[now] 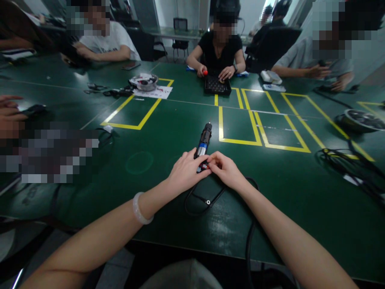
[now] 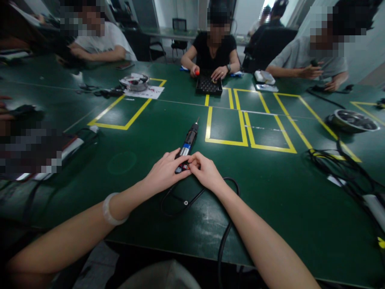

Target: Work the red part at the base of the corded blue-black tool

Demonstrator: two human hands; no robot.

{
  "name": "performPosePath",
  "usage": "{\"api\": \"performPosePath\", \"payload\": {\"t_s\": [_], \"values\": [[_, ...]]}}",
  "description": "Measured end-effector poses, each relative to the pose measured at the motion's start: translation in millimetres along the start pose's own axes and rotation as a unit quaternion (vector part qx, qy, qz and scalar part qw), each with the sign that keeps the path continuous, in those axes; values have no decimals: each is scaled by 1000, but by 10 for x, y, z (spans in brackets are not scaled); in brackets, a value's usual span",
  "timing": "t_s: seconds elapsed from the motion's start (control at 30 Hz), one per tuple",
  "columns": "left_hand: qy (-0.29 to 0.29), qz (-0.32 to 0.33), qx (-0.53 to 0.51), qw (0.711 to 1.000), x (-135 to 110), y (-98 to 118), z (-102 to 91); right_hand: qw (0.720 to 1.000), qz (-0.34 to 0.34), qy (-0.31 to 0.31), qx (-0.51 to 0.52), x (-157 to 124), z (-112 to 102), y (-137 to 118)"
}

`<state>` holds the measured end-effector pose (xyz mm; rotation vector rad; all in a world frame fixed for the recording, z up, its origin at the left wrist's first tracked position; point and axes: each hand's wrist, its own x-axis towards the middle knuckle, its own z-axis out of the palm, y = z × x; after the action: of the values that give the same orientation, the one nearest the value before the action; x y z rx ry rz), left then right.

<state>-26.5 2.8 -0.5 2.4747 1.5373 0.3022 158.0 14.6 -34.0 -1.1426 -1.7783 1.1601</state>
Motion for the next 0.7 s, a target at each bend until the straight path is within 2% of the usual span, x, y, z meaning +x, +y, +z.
{"api": "performPosePath", "payload": {"t_s": [0.2, 0.43, 0.57, 0.7], "values": [[17, 6, 18, 1000, 23, -15, 12, 1000, -7, 5, -3, -5, -54, -26], [8, 9, 40, 999, 25, -82, -24, 999, -5, 45, -22, 11, -173, 0], [4, 2, 53, 999, 29, -203, -44, 996, -4, 81, -30, 25, -239, 21], [7, -21, 63, 998, 39, -418, -89, 993, -5, 108, -47, 38, -284, 51]]}}
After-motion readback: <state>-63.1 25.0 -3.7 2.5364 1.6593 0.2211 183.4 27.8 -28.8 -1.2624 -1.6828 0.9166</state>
